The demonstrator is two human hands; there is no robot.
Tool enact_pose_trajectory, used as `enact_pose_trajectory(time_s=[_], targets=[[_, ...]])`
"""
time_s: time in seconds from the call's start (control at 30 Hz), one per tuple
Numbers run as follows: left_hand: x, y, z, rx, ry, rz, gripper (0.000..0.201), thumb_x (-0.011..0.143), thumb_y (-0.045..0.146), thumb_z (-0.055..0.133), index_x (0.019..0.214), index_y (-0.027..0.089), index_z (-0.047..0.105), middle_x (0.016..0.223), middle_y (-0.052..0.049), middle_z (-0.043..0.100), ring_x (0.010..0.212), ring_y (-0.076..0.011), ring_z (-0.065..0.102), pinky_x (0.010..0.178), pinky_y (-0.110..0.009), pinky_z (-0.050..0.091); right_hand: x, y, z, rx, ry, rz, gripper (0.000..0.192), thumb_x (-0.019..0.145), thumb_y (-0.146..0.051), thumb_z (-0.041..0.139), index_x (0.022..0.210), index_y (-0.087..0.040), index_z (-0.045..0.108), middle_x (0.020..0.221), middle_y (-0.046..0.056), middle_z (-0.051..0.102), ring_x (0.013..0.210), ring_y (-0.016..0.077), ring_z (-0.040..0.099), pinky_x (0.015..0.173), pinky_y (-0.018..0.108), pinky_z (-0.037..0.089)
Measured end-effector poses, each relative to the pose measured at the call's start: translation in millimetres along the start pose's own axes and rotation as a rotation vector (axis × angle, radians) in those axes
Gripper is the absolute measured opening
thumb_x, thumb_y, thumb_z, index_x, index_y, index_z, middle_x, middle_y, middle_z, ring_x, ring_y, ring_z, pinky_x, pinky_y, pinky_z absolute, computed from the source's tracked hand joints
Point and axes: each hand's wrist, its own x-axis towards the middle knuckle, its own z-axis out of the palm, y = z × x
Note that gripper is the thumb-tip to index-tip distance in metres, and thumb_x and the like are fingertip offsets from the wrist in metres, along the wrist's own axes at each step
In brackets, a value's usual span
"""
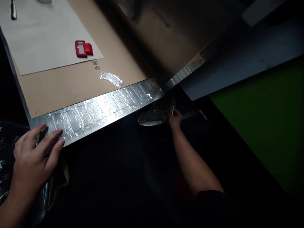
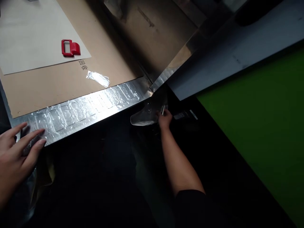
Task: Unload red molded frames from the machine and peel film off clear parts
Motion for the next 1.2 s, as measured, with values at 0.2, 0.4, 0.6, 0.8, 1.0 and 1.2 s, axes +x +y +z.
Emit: enact_pose_trajectory(time_s=[0.2, 0.4, 0.6, 0.8, 1.0, 1.2], targets=[[-2.3, 0.9, 12.4, -0.183, 0.115, -0.097, 0.036, 0.091, 0.036, 0.069, 0.127, 0.035, 0.071, 0.164, 0.001, 0.034, 0.148, -0.0391, 0.035, 0.125, -0.059, 0.028, -42.1, -42.2, -6.4, 0.086, 0.059, -0.141, 0.042, 0.073, -0.050, 0.073, 0.096, -0.016, 0.066, 0.076, 0.006, 0.067, 0.049, 0.0161, 0.056, 0.042, 0.028, 0.041], [-0.8, 5.0, 20.7, -0.314, 0.129, -0.255, 0.033, 0.089, 0.029, 0.070, 0.122, 0.025, 0.073, 0.170, -0.004, 0.020, 0.155, -0.0362, 0.022, 0.128, -0.053, 0.022, -140.5, -121.9, 9.3, 0.082, -0.320, -0.483, 0.028, 0.087, -0.034, 0.072, 0.111, -0.021, 0.077, 0.073, 0.006, 0.068, 0.047, 0.0150, 0.054, 0.044, 0.030, 0.042], [1.7, 10.6, 21.1, -0.408, 0.119, -0.365, 0.035, 0.086, 0.016, 0.066, 0.119, 0.025, 0.074, 0.170, -0.002, 0.018, 0.156, -0.0327, 0.023, 0.126, -0.047, 0.030, -219.3, -187.6, 53.5, -0.180, -1.098, -1.021, 0.037, 0.099, -0.024, 0.059, 0.136, -0.024, 0.064, 0.115, 0.008, 0.075, 0.092, 0.0207, 0.073, 0.081, 0.032, 0.057], [2.5, 9.5, 24.3, -0.461, 0.151, -0.373, 0.038, 0.085, 0.009, 0.066, 0.117, 0.027, 0.075, 0.170, 0.001, 0.017, 0.155, -0.0324, 0.024, 0.127, -0.048, 0.032, -233.8, -228.6, 90.5, -0.498, -1.194, -1.392, 0.032, 0.104, -0.025, 0.052, 0.131, -0.024, 0.069, 0.102, 0.007, 0.074, 0.074, 0.0158, 0.068, 0.058, 0.025, 0.042], [2.9, 9.7, 28.0, -0.464, 0.162, -0.394, 0.040, 0.083, 0.007, 0.066, 0.116, 0.029, 0.074, 0.170, 0.005, 0.016, 0.154, -0.0326, 0.026, 0.127, -0.049, 0.031, -232.8, -235.0, 102.9, -0.571, -1.195, -1.557, 0.034, 0.105, -0.025, 0.048, 0.131, -0.022, 0.069, 0.095, 0.007, 0.073, 0.071, 0.0151, 0.065, 0.054, 0.026, 0.034], [3.0, 11.5, 26.2, -0.464, 0.173, -0.387, 0.039, 0.082, 0.006, 0.065, 0.114, 0.027, 0.075, 0.170, 0.003, 0.018, 0.155, -0.0332, 0.025, 0.128, -0.049, 0.030, -225.7, -239.5, 109.3, -0.590, -1.262, -1.577, 0.035, 0.104, -0.025, 0.051, 0.133, -0.024, 0.069, 0.106, 0.007, 0.072, 0.071, 0.0145, 0.066, 0.057, 0.027, 0.037]])
